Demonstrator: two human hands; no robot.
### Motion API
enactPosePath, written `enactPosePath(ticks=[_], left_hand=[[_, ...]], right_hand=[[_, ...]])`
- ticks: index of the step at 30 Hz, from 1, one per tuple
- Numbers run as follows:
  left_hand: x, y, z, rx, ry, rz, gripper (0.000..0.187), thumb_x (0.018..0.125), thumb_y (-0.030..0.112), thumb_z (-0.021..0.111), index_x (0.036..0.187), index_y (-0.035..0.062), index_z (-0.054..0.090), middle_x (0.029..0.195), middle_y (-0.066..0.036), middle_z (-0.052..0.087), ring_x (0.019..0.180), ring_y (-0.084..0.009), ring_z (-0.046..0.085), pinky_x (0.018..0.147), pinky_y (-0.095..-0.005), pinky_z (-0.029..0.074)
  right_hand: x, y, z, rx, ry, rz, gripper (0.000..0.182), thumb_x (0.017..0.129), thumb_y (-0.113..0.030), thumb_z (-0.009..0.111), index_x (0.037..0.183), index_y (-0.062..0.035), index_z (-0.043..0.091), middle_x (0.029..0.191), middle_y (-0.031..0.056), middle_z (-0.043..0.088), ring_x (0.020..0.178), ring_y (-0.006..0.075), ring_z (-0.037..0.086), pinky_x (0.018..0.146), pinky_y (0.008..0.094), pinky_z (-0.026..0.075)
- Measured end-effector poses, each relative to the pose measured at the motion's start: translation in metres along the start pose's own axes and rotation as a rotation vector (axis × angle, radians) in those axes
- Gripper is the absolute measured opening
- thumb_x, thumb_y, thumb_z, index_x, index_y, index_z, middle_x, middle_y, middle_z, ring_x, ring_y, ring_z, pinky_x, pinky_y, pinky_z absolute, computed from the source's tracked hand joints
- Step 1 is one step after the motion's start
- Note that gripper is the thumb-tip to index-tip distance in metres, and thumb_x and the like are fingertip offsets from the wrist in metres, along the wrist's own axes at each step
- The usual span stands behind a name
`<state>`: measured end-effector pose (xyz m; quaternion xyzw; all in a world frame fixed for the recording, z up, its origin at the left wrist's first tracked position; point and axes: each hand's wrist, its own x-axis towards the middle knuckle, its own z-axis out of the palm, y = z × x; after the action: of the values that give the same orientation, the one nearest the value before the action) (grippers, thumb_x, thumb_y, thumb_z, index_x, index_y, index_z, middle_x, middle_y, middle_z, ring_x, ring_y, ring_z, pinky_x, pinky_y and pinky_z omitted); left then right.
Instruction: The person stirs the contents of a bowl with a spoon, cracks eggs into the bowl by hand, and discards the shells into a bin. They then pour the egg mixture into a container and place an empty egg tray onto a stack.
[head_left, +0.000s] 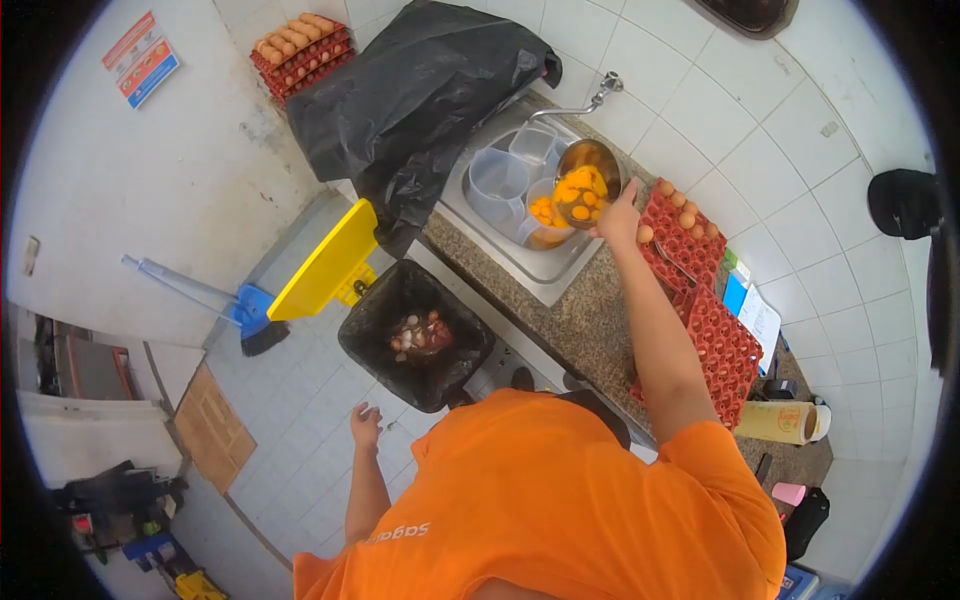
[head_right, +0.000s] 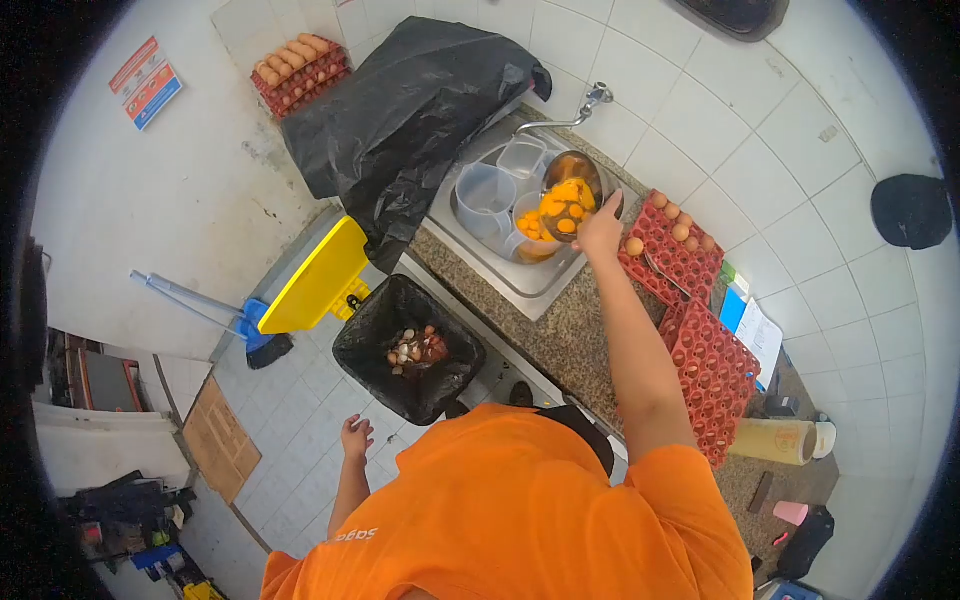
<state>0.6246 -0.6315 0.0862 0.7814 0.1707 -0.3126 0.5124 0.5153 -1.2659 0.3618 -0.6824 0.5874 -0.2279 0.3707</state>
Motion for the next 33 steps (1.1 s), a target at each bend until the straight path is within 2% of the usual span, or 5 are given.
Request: enactPosePath(ticks=[7,15,22,27,33], left_hand=[[-0.013,-0.007,0.010,-0.029,-0.013,-0.003,0.046,0.095,0.017,0.070,0.137,0.0056,0.054,0.122,-0.015,0.068,0.101,-0.0231,0.069,0.074,-0.0358,0.056],[-0.006,0.050,0.041,0.069,-0.164,0.253,0.039,0.097,0.017,0.071,0.132,0.0056,0.059,0.117,-0.009,0.069,0.096,-0.0166,0.068,0.069,-0.0301,0.054],[-0.015,0.133,0.099,0.026,-0.348,0.381,0.036,0.097,0.008,0.069,0.132,0.0055,0.060,0.118,-0.007,0.069,0.098,-0.0138,0.066,0.078,-0.0264,0.052],[-0.059,0.189,0.173,0.059,-0.643,0.532,0.032,0.098,0.005,0.066,0.129,0.0001,0.060,0.120,-0.010,0.068,0.106,-0.0167,0.066,0.096,-0.0291,0.051],[-0.147,0.208,0.274,0.173,-0.978,0.702,0.023,0.098,0.004,0.067,0.120,0.0028,0.065,0.098,-0.003,0.070,0.083,-0.0103,0.064,0.078,-0.0264,0.053]], right_hand=[[-0.002,0.024,0.030,-0.232,0.131,-0.279,0.086,0.094,-0.005,0.052,0.166,-0.0202,0.006,0.097,0.0368,0.068,0.093,0.0520,0.068,0.082,0.0576,0.053],[-0.020,0.046,0.032,-0.221,0.397,-0.400,0.087,0.094,0.000,0.054,0.165,-0.0226,0.009,0.098,0.0329,0.065,0.089,0.0520,0.068,0.080,0.0593,0.053],[-0.119,0.088,-0.004,1.067,0.183,0.263,0.050,0.098,-0.001,0.042,0.147,-0.0001,0.029,0.104,0.0211,0.066,0.072,0.0323,0.072,0.057,0.0362,0.063],[-0.167,0.170,-0.015,1.203,0.009,0.632,0.036,0.100,-0.003,0.040,0.132,0.0136,0.041,0.105,0.0366,0.067,0.073,0.0286,0.072,0.057,0.0271,0.060],[-0.243,0.122,-0.121,0.968,-0.212,0.714,0.051,0.102,-0.027,0.065,0.138,0.0052,0.048,0.102,0.0223,0.073,0.069,0.0225,0.071,0.057,0.0312,0.058]])
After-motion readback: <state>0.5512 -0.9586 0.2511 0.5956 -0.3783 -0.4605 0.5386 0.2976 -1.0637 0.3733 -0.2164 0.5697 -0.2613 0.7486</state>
